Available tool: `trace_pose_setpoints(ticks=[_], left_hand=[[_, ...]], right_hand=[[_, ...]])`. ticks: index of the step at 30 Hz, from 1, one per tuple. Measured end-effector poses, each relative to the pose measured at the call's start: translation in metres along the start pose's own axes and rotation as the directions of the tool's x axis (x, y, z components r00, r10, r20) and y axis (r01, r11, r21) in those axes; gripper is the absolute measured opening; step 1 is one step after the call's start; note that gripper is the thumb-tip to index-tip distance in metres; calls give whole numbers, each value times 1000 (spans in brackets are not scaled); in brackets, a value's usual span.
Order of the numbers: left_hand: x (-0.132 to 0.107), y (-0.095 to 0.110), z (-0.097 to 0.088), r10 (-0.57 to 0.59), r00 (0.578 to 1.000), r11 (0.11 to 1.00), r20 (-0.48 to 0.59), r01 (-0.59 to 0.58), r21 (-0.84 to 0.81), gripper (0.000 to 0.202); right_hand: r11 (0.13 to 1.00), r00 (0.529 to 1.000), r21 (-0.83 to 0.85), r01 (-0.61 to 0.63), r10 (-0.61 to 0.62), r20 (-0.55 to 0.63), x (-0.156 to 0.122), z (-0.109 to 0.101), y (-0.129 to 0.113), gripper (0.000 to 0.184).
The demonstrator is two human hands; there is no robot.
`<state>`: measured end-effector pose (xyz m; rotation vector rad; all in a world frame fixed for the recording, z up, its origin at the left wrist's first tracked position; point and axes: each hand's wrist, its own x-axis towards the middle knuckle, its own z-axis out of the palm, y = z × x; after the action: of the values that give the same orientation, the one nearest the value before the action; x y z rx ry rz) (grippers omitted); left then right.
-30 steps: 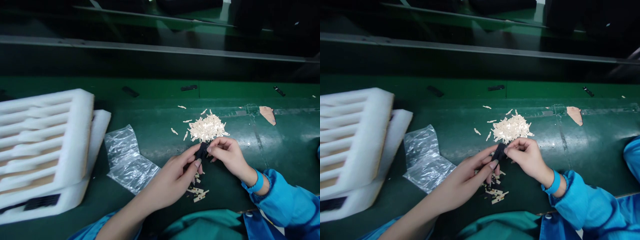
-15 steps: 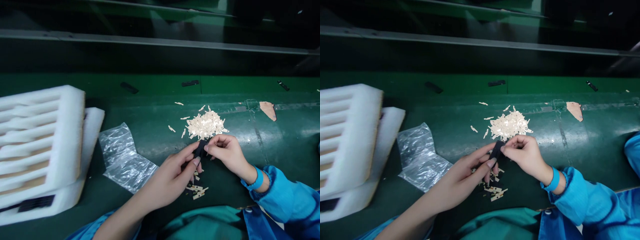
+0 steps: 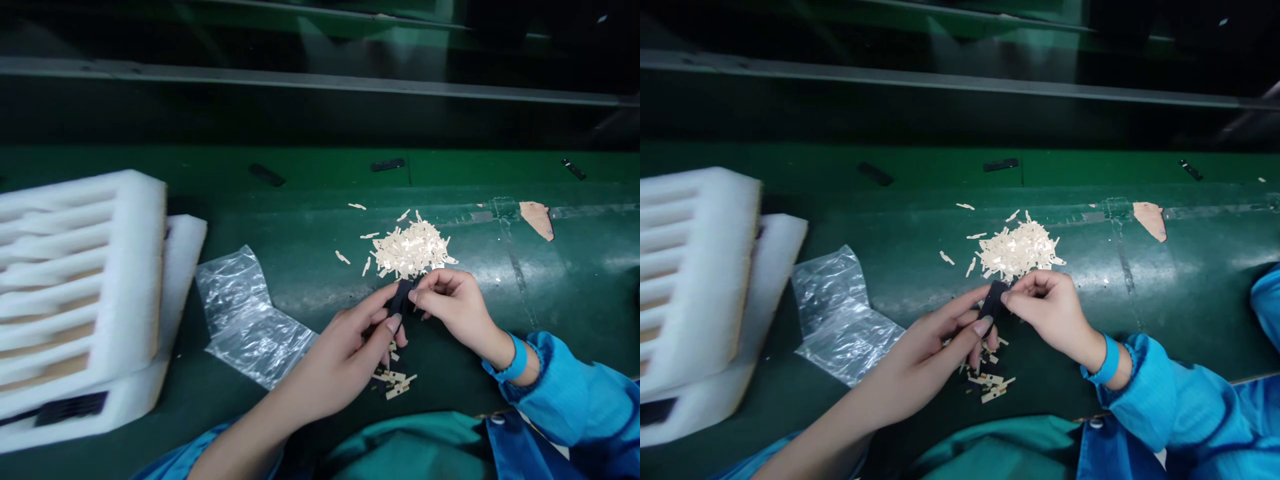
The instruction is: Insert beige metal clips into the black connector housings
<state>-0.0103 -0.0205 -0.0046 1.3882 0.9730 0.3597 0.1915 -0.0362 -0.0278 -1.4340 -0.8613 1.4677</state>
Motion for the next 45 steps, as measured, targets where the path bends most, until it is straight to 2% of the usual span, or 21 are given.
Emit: trace_pose_setpoints(ticks=[7, 16, 21, 29, 45], left_hand=[[0, 2, 2, -11, 1000, 1000, -12, 11, -26, 55], [0, 3, 3, -17, 1000, 997, -5, 16, -74, 54], [-1, 5, 4, -35, 999, 994, -29, 31, -109, 54], [-2, 3, 3, -26, 998, 993, -58, 19, -116, 56], [0, 3, 4, 12, 999, 997, -51, -16, -81, 54]], right_hand=[[1000, 1000, -5, 2, -3, -14, -1, 1, -3, 17], [998, 997, 13, 57, -56, -58, -5, 7, -4, 15], [995, 992, -33, 99, -101, -71, -4, 5, -6, 18], [1000, 995, 12, 23, -24, 98, -3, 1, -7, 16], [1000, 998, 4, 21, -21, 67, -5, 4, -6, 19]])
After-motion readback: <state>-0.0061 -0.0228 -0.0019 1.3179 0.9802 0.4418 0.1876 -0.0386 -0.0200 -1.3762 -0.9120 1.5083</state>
